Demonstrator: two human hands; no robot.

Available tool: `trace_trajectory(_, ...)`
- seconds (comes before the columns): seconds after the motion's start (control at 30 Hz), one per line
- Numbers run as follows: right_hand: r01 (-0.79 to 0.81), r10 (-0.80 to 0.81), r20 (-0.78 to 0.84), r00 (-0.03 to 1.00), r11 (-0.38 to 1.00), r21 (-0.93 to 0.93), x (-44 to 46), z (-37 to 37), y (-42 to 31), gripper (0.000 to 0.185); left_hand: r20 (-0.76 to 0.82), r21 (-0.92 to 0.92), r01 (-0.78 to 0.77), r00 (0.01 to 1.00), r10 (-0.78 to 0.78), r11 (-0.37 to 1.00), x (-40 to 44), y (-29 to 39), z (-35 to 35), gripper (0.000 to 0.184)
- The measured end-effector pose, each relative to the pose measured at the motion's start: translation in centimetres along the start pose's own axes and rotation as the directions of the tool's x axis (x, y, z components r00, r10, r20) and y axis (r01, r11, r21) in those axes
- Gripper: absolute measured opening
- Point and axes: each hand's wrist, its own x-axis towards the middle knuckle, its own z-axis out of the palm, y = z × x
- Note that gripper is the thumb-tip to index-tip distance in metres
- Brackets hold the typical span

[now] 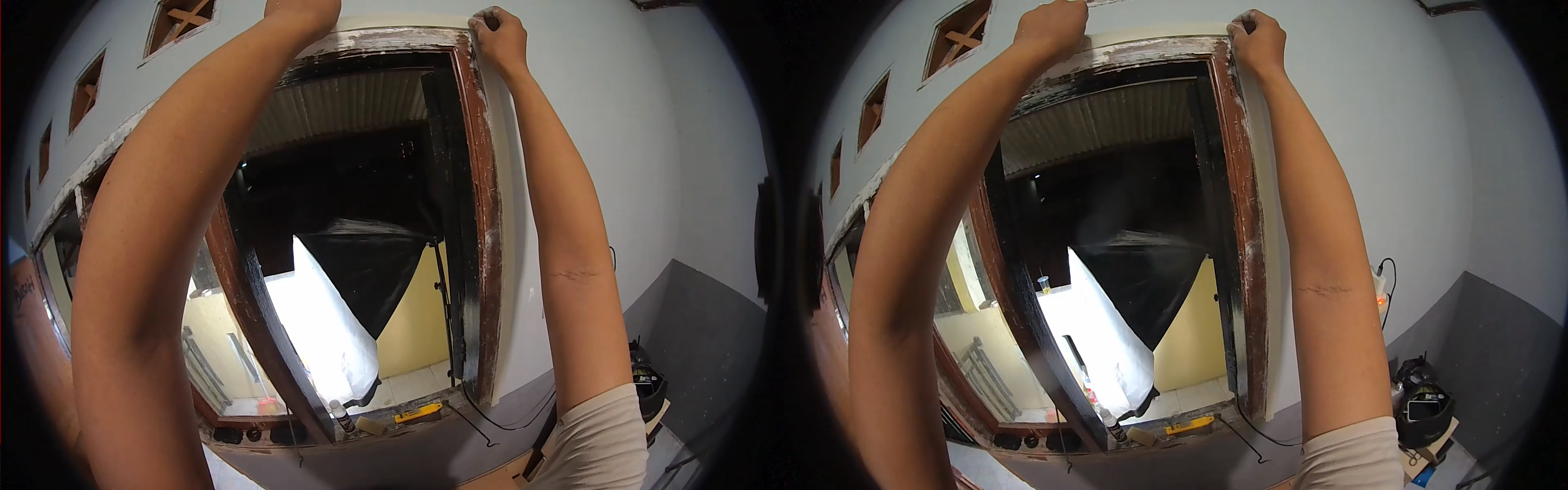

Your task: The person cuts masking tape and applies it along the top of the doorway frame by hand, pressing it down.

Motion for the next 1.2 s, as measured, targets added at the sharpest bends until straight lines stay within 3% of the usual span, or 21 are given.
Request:
trace_trajectory(1.0, -0.053, 0.051, -0.025, 0.998, 0.996, -0.076, 0.5, 0.2, -0.6, 0.02, -0.061, -0.042, 0.02, 0.998, -0.022, 0.999, -0.3, -0.2, 0.5, 0.02)
trace_trajectory(1.2, -0.065, 0.064, -0.009, 0.998, 0.996, -0.068, 0.5, 0.1, -0.5, 0.021, 0.003, -0.04, 0.044, 0.999, -0.044, 0.998, -0.3, -0.1, -0.1, 0.02)
